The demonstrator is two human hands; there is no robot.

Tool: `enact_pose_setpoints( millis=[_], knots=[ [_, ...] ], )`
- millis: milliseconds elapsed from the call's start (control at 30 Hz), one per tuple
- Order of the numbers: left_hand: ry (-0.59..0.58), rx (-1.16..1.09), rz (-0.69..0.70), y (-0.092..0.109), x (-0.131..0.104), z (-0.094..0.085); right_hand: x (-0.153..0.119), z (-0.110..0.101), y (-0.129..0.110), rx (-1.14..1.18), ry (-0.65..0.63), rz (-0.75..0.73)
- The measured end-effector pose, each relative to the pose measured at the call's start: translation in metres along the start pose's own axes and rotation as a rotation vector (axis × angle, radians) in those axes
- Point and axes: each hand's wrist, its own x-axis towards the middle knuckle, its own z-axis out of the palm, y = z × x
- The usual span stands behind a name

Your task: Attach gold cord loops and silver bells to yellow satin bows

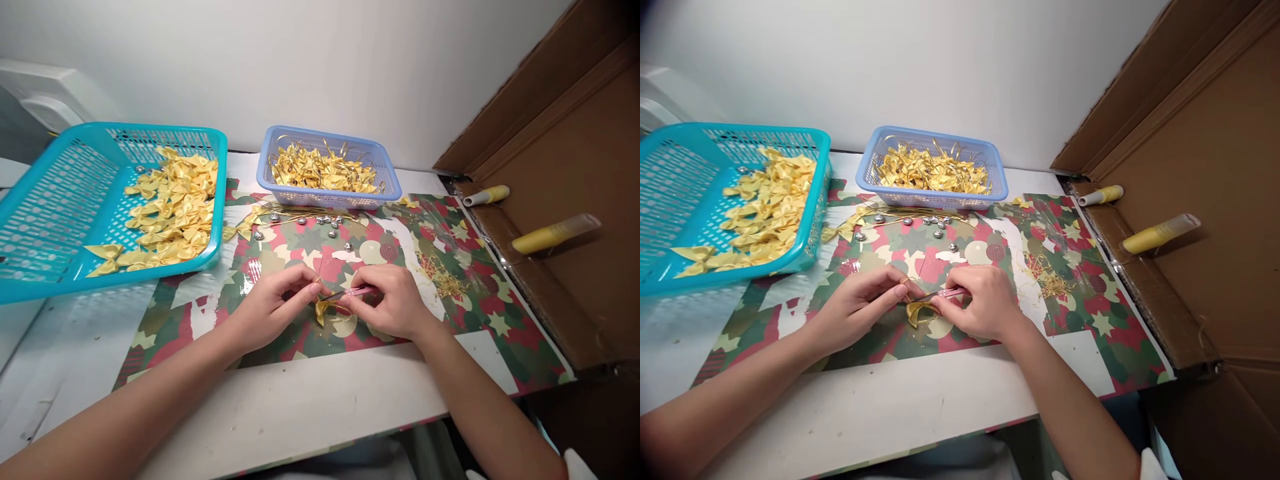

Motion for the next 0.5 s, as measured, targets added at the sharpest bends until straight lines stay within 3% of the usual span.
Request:
enact_pose_setpoints(
  millis=[67,167,267,333,400,500],
  knots=[
    [0.053,0.026,0.023,0.001,0.001,0.0,0.001,-0.002,0.002,0.03,0.027,0.025],
    [0.283,0.148,0.071,0.002,0.003,-0.002,0.005,-0.002,0.011,-0.032,0.109,0.125],
    [0.494,0.417,0.098,0.003,0.002,-0.006,0.009,0.006,0.021,-0.194,0.125,0.187],
    [0.546,0.598,0.148,0.005,0.0,-0.009,0.01,0.011,0.025,-0.254,0.139,0.176],
    [0.423,0.737,0.248,0.008,-0.004,-0.009,0.009,0.012,0.024,-0.281,0.197,0.147],
    [0.031,0.891,0.36,0.013,-0.008,-0.006,0.006,0.007,0.014,-0.244,0.151,0.037]
  ],
)
